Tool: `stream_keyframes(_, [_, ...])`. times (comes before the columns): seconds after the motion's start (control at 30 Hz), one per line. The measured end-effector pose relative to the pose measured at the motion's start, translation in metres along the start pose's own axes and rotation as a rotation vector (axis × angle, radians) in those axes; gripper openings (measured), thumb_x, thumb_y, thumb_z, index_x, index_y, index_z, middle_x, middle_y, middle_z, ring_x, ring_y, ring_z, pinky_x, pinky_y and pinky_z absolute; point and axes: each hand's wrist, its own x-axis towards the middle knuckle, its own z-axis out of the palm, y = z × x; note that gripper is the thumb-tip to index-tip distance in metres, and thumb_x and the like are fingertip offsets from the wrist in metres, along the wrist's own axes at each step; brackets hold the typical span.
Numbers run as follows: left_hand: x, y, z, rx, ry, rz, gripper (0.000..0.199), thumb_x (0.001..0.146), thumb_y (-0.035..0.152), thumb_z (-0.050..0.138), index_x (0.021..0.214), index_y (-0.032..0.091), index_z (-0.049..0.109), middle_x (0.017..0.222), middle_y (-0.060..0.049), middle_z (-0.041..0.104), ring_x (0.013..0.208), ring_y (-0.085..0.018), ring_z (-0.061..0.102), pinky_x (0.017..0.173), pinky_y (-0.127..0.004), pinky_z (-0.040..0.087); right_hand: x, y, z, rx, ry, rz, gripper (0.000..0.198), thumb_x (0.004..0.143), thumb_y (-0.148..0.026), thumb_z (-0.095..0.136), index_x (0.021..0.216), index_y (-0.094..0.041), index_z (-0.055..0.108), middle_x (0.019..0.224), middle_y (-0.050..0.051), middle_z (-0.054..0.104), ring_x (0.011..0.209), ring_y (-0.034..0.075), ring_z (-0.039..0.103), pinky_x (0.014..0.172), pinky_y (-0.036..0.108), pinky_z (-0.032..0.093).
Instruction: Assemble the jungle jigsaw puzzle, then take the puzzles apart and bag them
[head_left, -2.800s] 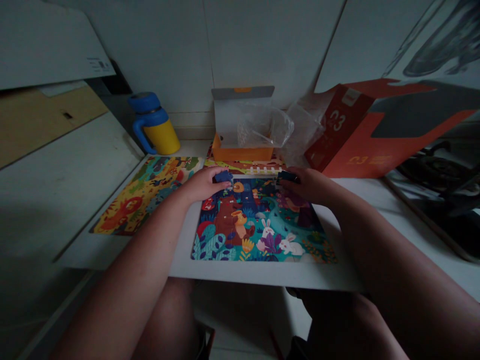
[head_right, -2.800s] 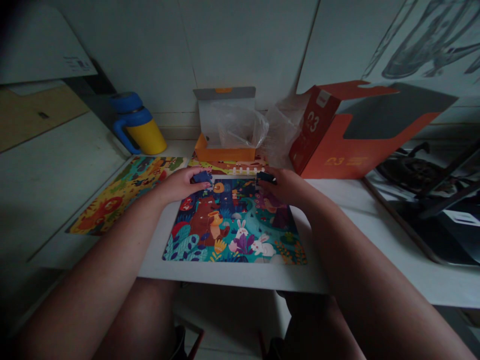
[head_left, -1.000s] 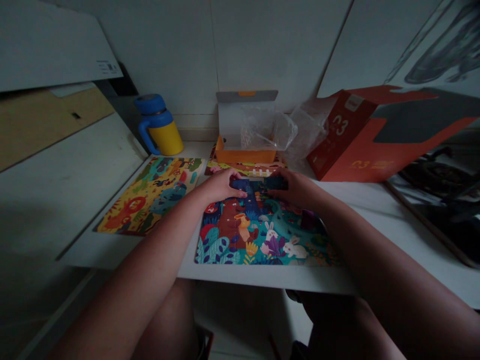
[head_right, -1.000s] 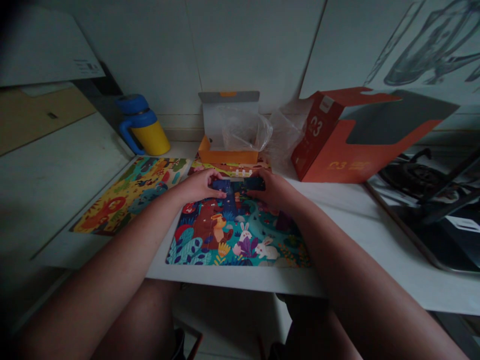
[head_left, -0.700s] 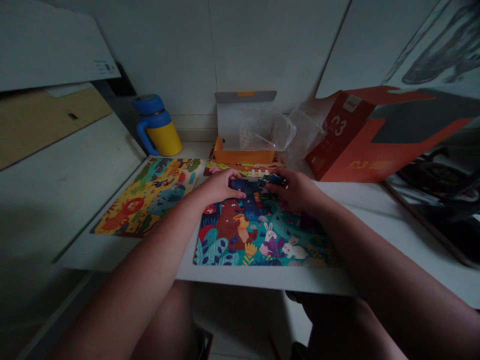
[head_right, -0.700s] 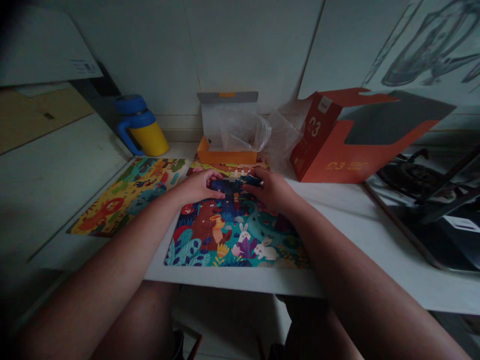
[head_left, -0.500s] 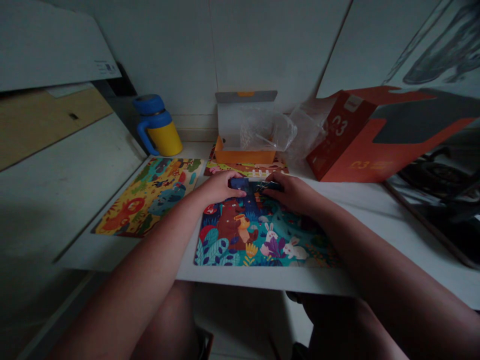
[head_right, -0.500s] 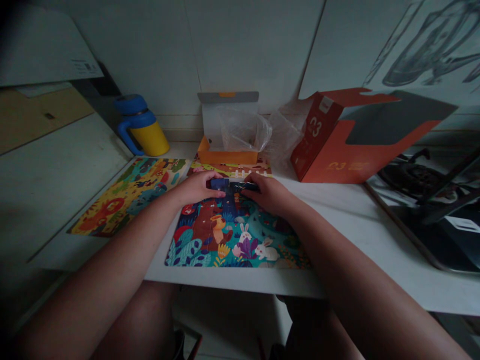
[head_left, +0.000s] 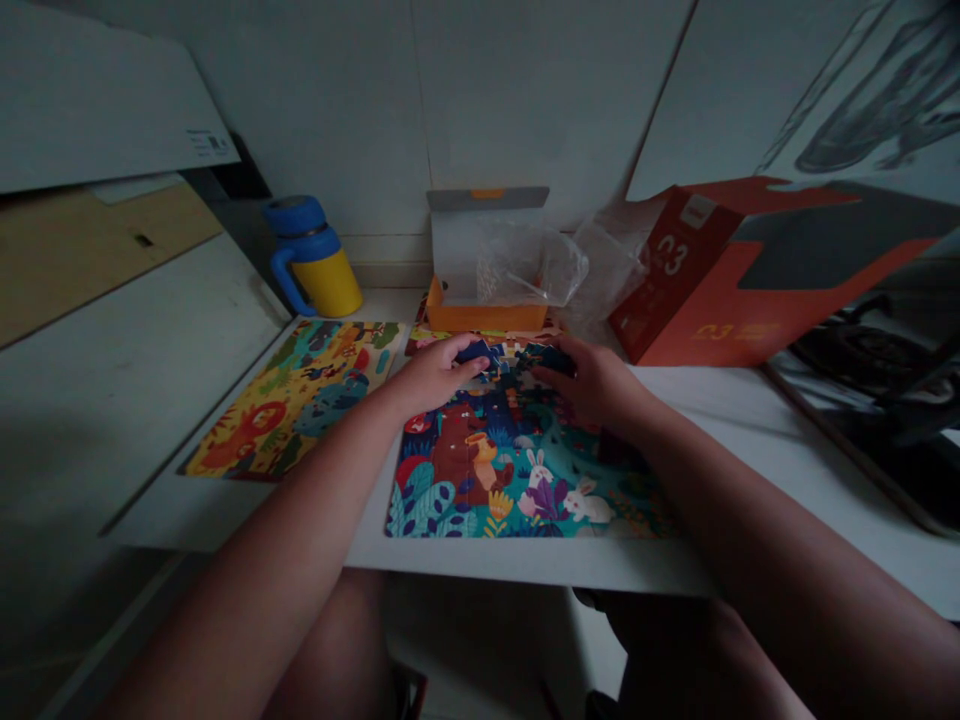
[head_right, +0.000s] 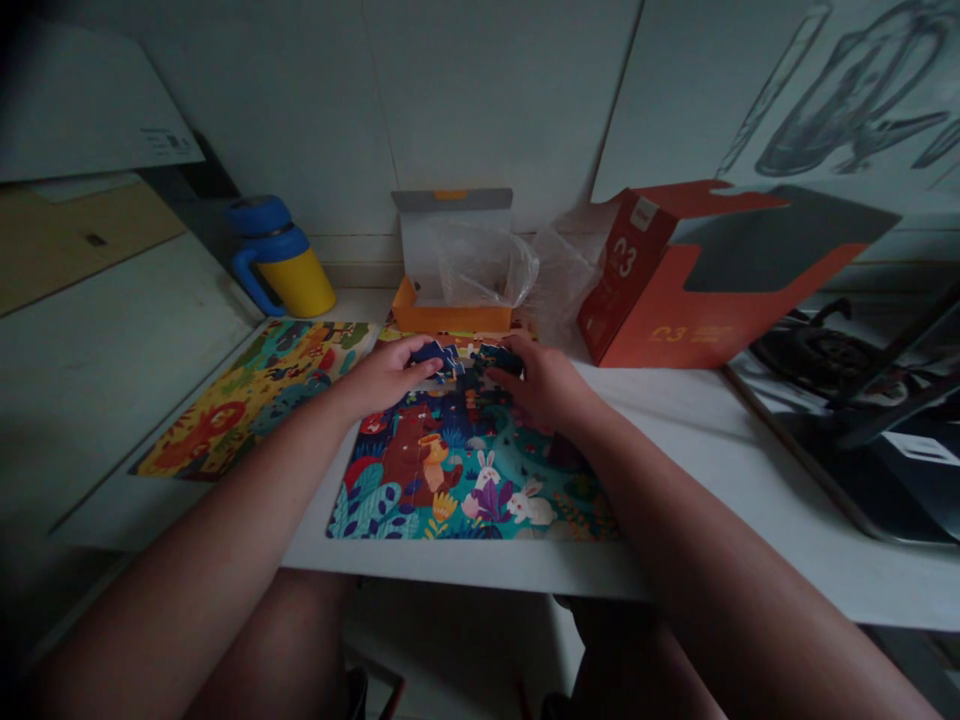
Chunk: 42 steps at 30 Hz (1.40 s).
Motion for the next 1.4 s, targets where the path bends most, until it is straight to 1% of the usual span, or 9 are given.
stream_keyframes(0.1, [-0.005,0.012,0.002,-0.049,-0.072,0.082,0.019,0.094,0.038,0.073,0.106,0.022,0.072,0.108,-0.005,0.077,0.100,-0.022,0.070,0.092,-0.037,0.053,0.000,0.000,-0.001,-0.020,-0.007,0.003,0.028,0.096,-0.043,0.067,0.115,-0.022,0.070,0.101,0.007,0.078,0.079,0.022,0.068,0.071,0.031,0.048])
stream_keyframes(0.27, [-0.008,0.021,0.012,-0.066,-0.133,0.091,0.015,0.088,0.031,0.080,0.098,0.022,0.073,0.097,-0.003,0.076,0.091,-0.020,0.069,0.085,-0.037,0.053,0.001,-0.003,0.003,-0.085,-0.097,-0.117,0.019,0.099,-0.038,0.062,0.105,-0.021,0.071,0.098,0.008,0.076,0.082,0.023,0.067,0.074,0.032,0.047])
stream_keyframes(0.4, [-0.007,0.015,0.020,-0.081,-0.079,0.037,0.025,0.082,0.025,0.083,0.099,0.022,0.066,0.094,-0.001,0.072,0.086,-0.019,0.067,0.081,-0.035,0.053,0.001,-0.007,0.005,-0.078,-0.174,-0.181,0.024,0.103,-0.031,0.054,0.114,-0.021,0.072,0.111,0.011,0.076,0.098,0.026,0.069,0.087,0.035,0.049])
stream_keyframes(0.63, [-0.007,0.014,0.026,-0.185,-0.066,0.000,0.040,0.074,0.018,0.084,0.104,0.023,0.057,0.094,0.000,0.065,0.085,-0.017,0.063,0.076,-0.031,0.054,-0.002,-0.015,0.004,-0.004,-0.173,-0.195,0.036,0.110,-0.036,0.040,0.116,-0.022,0.073,0.110,0.011,0.076,0.097,0.026,0.070,0.090,0.038,0.052])
stream_keyframes(0.77, [-0.007,0.013,0.027,-0.209,-0.072,0.023,0.041,0.075,0.018,0.082,0.107,0.024,0.057,0.097,-0.001,0.066,0.084,-0.015,0.063,0.075,-0.030,0.054,-0.004,-0.018,0.002,0.061,-0.188,-0.224,0.042,0.111,-0.044,0.038,0.121,-0.022,0.072,0.112,0.012,0.076,0.100,0.026,0.070,0.092,0.038,0.052])
stream_keyframes(0.87, [-0.007,0.011,0.028,-0.228,-0.085,0.010,0.042,0.074,0.018,0.083,0.108,0.023,0.058,0.095,0.000,0.065,0.080,-0.014,0.063,0.071,-0.030,0.054,-0.004,-0.016,0.002,0.053,-0.212,-0.230,0.038,0.104,-0.049,0.059,0.131,-0.023,0.070,0.120,0.011,0.076,0.104,0.027,0.070,0.092,0.039,0.052])
stream_keyframes(0.97, [-0.006,0.012,0.027,-0.247,-0.095,-0.016,0.043,0.073,0.019,0.083,0.109,0.023,0.059,0.096,0.000,0.065,0.080,-0.014,0.062,0.071,-0.029,0.054,-0.004,-0.015,0.003,-0.007,-0.235,-0.210,0.039,0.096,-0.042,0.072,0.131,-0.025,0.069,0.122,0.010,0.076,0.103,0.028,0.070,0.091,0.040,0.052])
stream_keyframes(1.27, [-0.013,0.023,0.026,-0.319,-0.149,0.043,0.043,0.081,0.015,0.075,0.118,0.024,0.056,0.107,-0.004,0.063,0.092,-0.016,0.066,0.081,-0.031,0.058,-0.006,-0.019,0.009,-0.059,-0.283,-0.181,0.025,0.101,-0.031,0.062,0.123,-0.020,0.067,0.116,0.012,0.076,0.100,0.027,0.070,0.088,0.037,0.051])
stream_keyframes(1.4, [-0.013,0.023,0.015,-0.242,-0.035,0.068,0.035,0.087,0.021,0.072,0.119,0.023,0.058,0.109,-0.005,0.063,0.092,-0.015,0.064,0.084,-0.032,0.056,-0.007,-0.017,0.004,-0.079,-0.221,-0.150,0.020,0.101,-0.034,0.060,0.115,-0.021,0.066,0.108,0.011,0.076,0.091,0.025,0.069,0.080,0.035,0.049])
